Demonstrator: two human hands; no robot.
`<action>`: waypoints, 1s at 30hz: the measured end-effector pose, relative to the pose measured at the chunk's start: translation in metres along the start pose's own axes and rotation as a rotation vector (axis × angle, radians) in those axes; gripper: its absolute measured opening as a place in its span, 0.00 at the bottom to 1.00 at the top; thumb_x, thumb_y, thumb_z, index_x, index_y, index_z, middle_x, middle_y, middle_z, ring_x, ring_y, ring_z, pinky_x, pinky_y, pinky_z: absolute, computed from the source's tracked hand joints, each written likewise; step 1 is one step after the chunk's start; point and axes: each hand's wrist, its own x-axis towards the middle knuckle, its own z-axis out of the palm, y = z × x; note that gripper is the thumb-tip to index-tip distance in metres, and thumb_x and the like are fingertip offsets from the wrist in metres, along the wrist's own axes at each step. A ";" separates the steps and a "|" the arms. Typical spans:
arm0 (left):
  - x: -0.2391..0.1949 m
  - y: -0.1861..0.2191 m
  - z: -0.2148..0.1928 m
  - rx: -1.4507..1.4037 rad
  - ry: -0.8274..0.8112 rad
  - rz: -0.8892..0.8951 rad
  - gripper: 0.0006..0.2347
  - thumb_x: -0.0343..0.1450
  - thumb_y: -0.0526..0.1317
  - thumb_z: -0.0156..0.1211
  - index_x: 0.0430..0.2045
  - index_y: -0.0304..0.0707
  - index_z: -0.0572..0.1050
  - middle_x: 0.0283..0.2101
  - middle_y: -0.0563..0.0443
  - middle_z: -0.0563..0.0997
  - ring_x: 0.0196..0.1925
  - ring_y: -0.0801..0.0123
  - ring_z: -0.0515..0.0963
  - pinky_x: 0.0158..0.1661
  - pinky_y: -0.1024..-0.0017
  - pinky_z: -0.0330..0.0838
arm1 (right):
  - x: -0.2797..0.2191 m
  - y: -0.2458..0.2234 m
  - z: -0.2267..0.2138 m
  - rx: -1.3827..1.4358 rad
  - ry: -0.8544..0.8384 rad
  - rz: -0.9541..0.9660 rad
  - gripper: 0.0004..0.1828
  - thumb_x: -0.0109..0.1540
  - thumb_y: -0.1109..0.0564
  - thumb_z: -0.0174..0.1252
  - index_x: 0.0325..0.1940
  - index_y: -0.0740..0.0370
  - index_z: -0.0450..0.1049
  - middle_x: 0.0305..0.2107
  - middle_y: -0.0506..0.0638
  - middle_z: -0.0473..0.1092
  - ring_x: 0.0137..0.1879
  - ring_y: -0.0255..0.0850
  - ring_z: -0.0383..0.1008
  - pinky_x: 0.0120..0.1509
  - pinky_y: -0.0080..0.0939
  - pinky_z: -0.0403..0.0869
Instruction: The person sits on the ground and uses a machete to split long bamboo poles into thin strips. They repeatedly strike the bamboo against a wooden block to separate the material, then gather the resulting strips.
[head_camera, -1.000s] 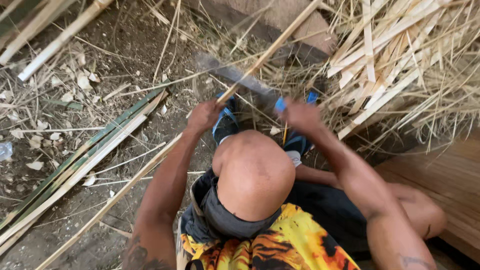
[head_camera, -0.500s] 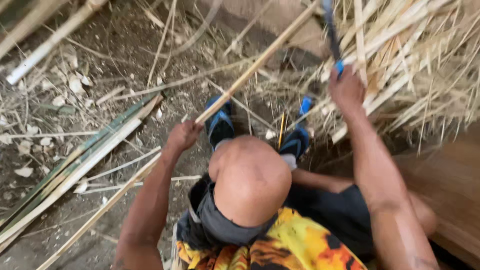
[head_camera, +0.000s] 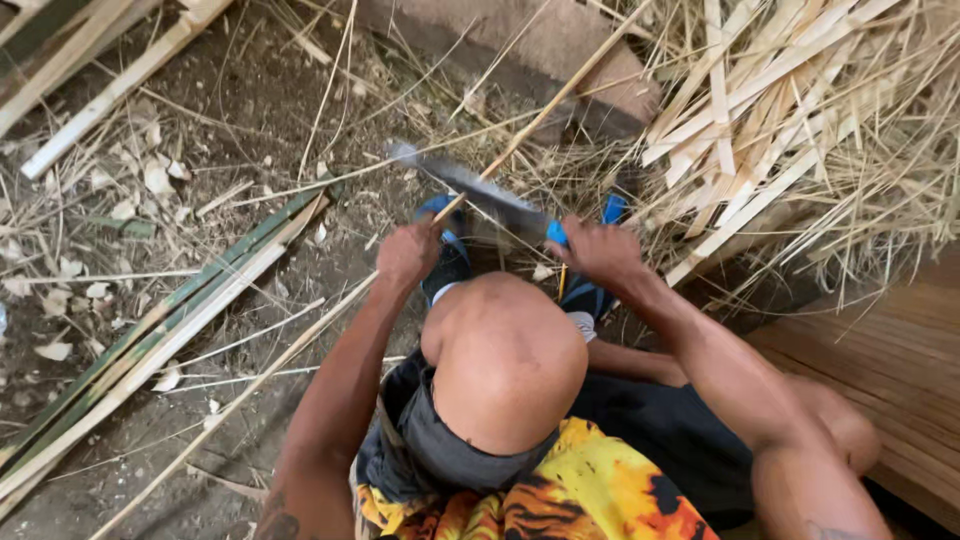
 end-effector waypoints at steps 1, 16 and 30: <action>0.002 -0.007 -0.007 -0.034 -0.015 -0.052 0.14 0.77 0.54 0.47 0.47 0.50 0.74 0.38 0.32 0.83 0.40 0.35 0.82 0.41 0.43 0.76 | 0.001 0.030 -0.004 -0.056 0.114 -0.098 0.25 0.70 0.36 0.43 0.48 0.58 0.73 0.33 0.57 0.77 0.39 0.50 0.80 0.48 0.67 0.75; 0.004 -0.024 0.025 0.012 0.088 0.067 0.11 0.79 0.40 0.45 0.55 0.48 0.67 0.40 0.34 0.83 0.37 0.35 0.83 0.36 0.40 0.76 | 0.002 -0.005 -0.008 0.305 -0.047 0.065 0.31 0.69 0.30 0.39 0.48 0.62 0.65 0.36 0.62 0.75 0.37 0.56 0.79 0.39 0.60 0.77; 0.069 0.059 -0.005 -0.063 0.131 0.218 0.31 0.74 0.47 0.58 0.72 0.50 0.53 0.59 0.37 0.71 0.55 0.40 0.79 0.48 0.46 0.77 | 0.025 0.062 -0.042 0.646 0.269 0.507 0.24 0.74 0.38 0.42 0.51 0.63 0.66 0.21 0.54 0.71 0.28 0.52 0.77 0.41 0.59 0.76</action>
